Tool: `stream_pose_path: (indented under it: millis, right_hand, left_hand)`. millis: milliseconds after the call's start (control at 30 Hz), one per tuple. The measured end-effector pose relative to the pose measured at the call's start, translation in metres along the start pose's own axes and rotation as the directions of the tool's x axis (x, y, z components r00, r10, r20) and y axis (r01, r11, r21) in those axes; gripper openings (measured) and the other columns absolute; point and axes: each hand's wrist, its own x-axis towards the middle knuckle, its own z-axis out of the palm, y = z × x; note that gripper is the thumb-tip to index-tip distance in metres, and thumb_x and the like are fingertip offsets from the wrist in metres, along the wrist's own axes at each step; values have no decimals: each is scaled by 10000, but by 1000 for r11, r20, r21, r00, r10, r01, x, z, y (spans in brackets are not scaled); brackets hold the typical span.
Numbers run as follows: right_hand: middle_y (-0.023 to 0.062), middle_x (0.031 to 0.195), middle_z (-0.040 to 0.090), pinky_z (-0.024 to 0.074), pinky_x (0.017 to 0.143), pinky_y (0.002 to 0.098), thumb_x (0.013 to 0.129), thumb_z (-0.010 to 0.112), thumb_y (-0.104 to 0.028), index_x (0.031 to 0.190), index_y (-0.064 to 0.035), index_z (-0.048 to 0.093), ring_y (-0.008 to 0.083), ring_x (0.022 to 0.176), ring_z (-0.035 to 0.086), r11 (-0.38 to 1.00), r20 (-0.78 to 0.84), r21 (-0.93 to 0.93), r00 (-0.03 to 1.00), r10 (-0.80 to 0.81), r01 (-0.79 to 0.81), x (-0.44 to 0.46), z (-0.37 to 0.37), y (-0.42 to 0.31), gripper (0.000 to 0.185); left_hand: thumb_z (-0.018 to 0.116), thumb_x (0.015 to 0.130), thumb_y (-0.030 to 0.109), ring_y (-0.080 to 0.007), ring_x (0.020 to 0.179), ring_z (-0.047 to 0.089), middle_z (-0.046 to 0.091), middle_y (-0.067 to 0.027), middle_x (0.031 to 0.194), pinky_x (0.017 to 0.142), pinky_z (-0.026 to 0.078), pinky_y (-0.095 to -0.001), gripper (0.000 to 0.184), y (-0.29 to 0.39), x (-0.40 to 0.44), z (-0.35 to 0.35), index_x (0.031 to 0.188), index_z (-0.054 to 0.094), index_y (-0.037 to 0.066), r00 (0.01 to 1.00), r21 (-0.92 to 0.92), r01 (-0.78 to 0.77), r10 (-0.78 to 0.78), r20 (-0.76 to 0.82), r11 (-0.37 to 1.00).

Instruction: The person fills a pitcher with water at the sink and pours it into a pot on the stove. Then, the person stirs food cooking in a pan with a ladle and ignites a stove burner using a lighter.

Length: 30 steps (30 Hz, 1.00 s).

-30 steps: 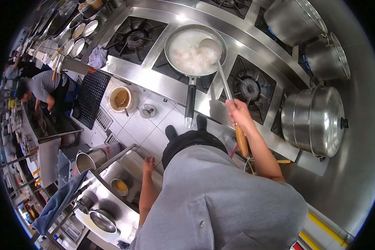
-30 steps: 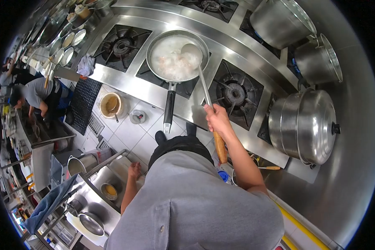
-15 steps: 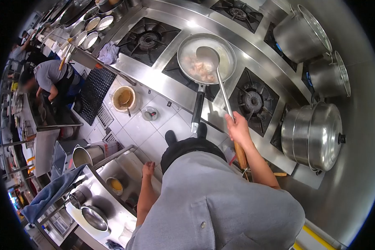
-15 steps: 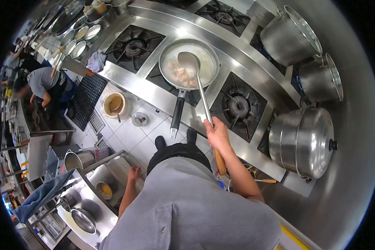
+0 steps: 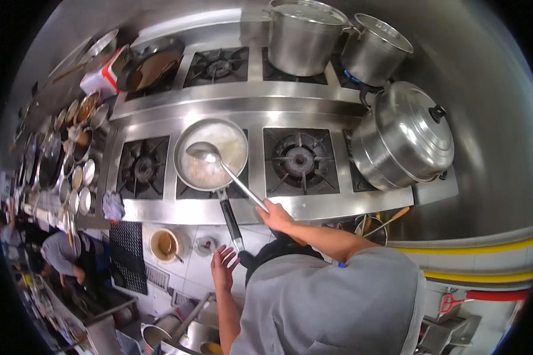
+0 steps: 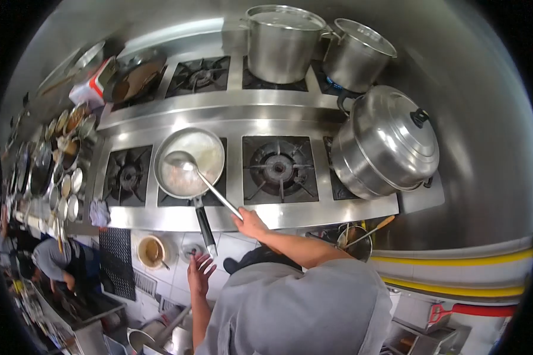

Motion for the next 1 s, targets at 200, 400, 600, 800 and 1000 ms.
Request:
stream_pose_path:
  millis: [200,400,600,800,1000]
  right_hand:
    - [295,689,607,481,622,558,941,527,-362,975,-24,521,511,689,603,1000,25,0,999,-22,22,-2,-1,22,340]
    - [306,676,597,471,610,564,946,521,-371,987,-13,506,504,694,602,998,13,29,999,-49,48,-9,-4,41,361]
    - [295,723,605,449,650,554,957,520,-325,932,0,511,499,752,596,1000,7,-19,1000,-25,25,-11,-4,25,326]
    - [292,689,593,441,633,554,953,526,-307,897,4,496,503,734,588,998,-44,-43,998,-39,37,-3,13,22,317]
    - [283,697,603,458,583,508,941,551,-277,893,9,523,487,708,594,994,-116,-109,993,-22,9,-9,30,23,292]
  left_hand:
    - [453,948,568,-134,522,521,560,-33,676,469,409,-254,514,42,40,85,1089,538,81,956,-90,179,-151,252,980]
    - [568,914,530,-71,375,301,393,40,536,365,238,-222,435,40,34,113,857,492,106,990,-70,132,-135,-39,989]
    - [522,948,503,-58,404,325,393,31,554,349,254,-205,436,31,35,125,847,487,80,995,-81,80,-84,-52,994]
    - [510,947,521,-72,402,339,400,18,555,352,261,-216,444,20,36,134,850,473,90,998,-110,44,-50,-46,993]
    - [481,969,497,-98,407,357,418,2,567,368,276,-228,439,16,32,140,854,475,73,999,-178,24,-30,-32,984]
